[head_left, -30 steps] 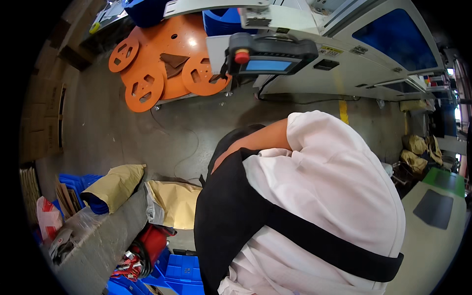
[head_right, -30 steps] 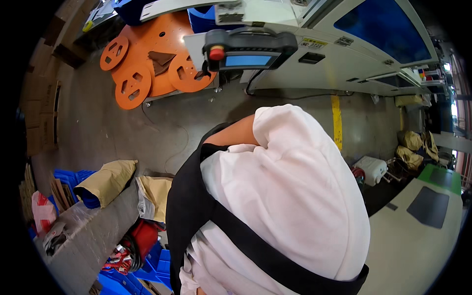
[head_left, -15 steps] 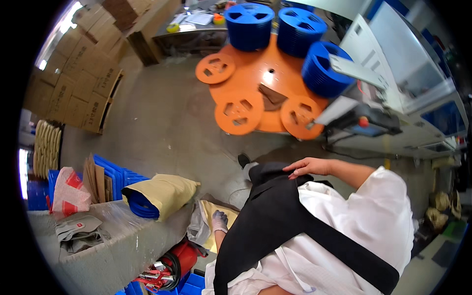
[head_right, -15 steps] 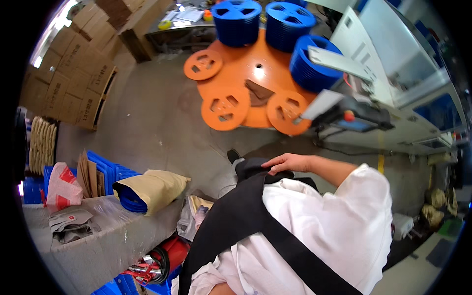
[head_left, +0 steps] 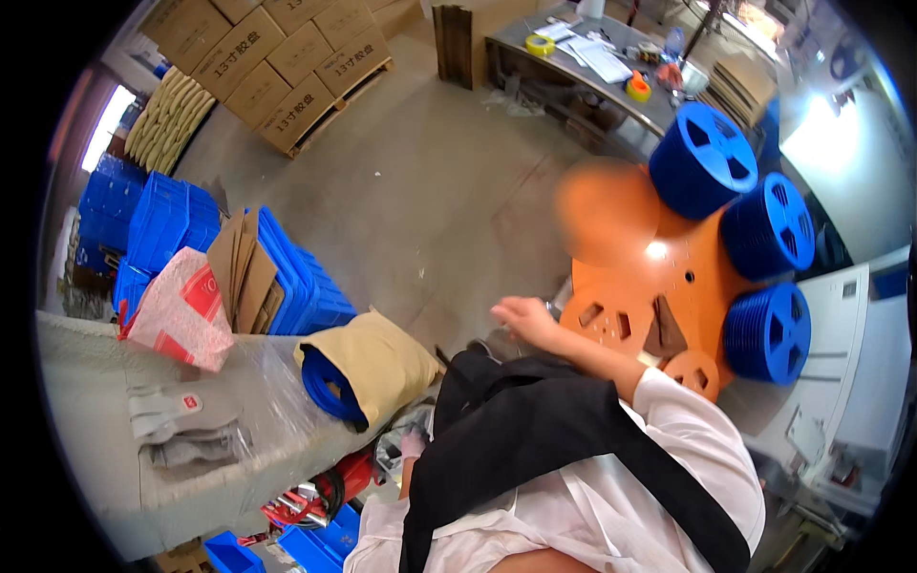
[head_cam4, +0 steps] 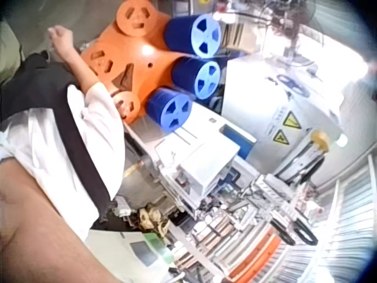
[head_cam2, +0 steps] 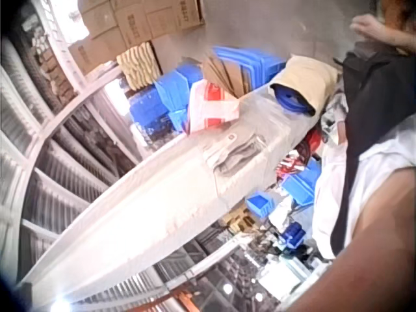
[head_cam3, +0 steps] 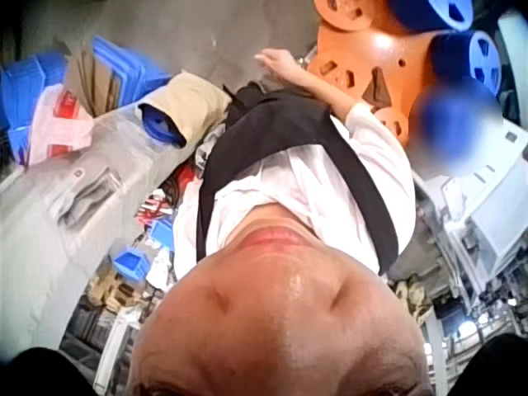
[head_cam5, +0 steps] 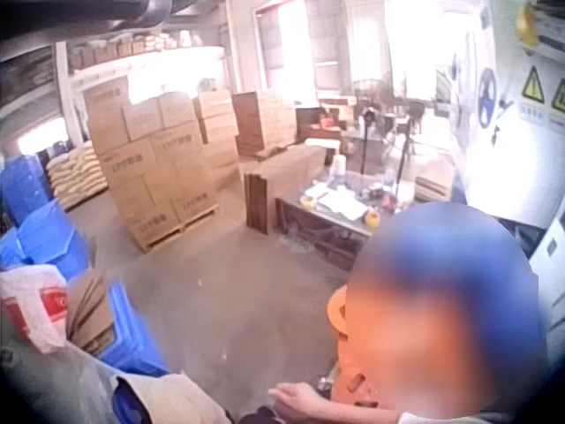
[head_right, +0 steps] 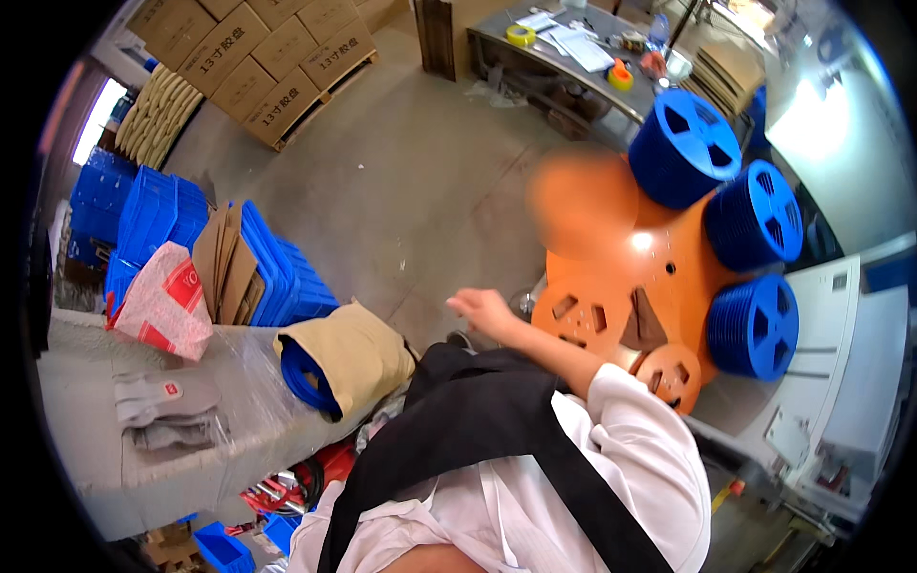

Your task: The person opens a machine door, then walks to a table and places a cardboard box on it. They repeatedly pick up stacks of blue plastic spools, separate them, and place them into the box. The person continues stacking the spools until the box is filled.

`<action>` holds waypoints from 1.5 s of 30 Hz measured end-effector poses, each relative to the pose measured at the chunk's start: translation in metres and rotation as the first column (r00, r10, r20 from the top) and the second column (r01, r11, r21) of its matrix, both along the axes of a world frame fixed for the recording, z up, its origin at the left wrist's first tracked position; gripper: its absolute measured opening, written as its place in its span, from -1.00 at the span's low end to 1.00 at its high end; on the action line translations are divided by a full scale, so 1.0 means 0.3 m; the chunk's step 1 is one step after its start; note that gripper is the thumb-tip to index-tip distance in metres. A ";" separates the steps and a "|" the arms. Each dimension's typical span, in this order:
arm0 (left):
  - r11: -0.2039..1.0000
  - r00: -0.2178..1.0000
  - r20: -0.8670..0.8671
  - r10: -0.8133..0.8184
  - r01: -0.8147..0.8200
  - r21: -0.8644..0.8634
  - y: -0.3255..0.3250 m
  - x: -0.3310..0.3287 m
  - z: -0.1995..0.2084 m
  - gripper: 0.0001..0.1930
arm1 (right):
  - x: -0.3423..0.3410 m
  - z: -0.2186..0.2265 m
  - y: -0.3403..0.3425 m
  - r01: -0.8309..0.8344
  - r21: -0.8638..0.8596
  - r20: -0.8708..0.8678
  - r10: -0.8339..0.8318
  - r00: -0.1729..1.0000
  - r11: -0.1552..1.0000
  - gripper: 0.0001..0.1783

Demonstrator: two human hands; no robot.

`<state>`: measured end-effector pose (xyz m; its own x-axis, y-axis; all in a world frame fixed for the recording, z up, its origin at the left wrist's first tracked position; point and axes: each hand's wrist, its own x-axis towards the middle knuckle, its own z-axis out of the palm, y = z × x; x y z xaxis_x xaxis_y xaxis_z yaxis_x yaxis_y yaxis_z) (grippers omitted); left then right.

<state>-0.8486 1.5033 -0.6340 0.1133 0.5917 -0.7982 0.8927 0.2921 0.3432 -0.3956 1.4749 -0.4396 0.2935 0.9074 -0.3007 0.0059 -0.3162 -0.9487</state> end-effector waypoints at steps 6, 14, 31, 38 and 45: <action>0.996 0.995 -0.083 -0.047 0.041 -0.073 0.385 0.150 -0.153 -0.67 | 0.180 -0.319 0.467 -0.605 -0.200 0.765 0.509 0.395 0.771 -0.75; 0.866 0.863 -0.128 -0.488 0.498 0.055 1.368 0.423 -0.293 -0.59 | 0.929 -0.820 0.375 0.230 -0.715 0.479 0.222 0.849 0.660 -0.52; 0.816 0.813 0.079 -0.577 0.573 0.075 3.216 1.529 -0.213 -0.59 | 1.698 -1.018 1.806 0.140 -0.595 0.615 0.336 0.713 0.792 -0.58; 0.995 0.991 -0.097 -0.090 0.086 -0.040 3.662 1.309 -0.073 -0.56 | 1.790 -0.637 3.241 0.208 -0.438 0.525 0.062 0.849 0.874 -0.59; 0.989 0.983 -0.115 -0.144 0.141 -0.037 4.358 1.645 -0.160 -0.53 | 1.904 -0.658 4.059 -0.076 -0.352 0.511 0.259 0.820 0.933 -0.56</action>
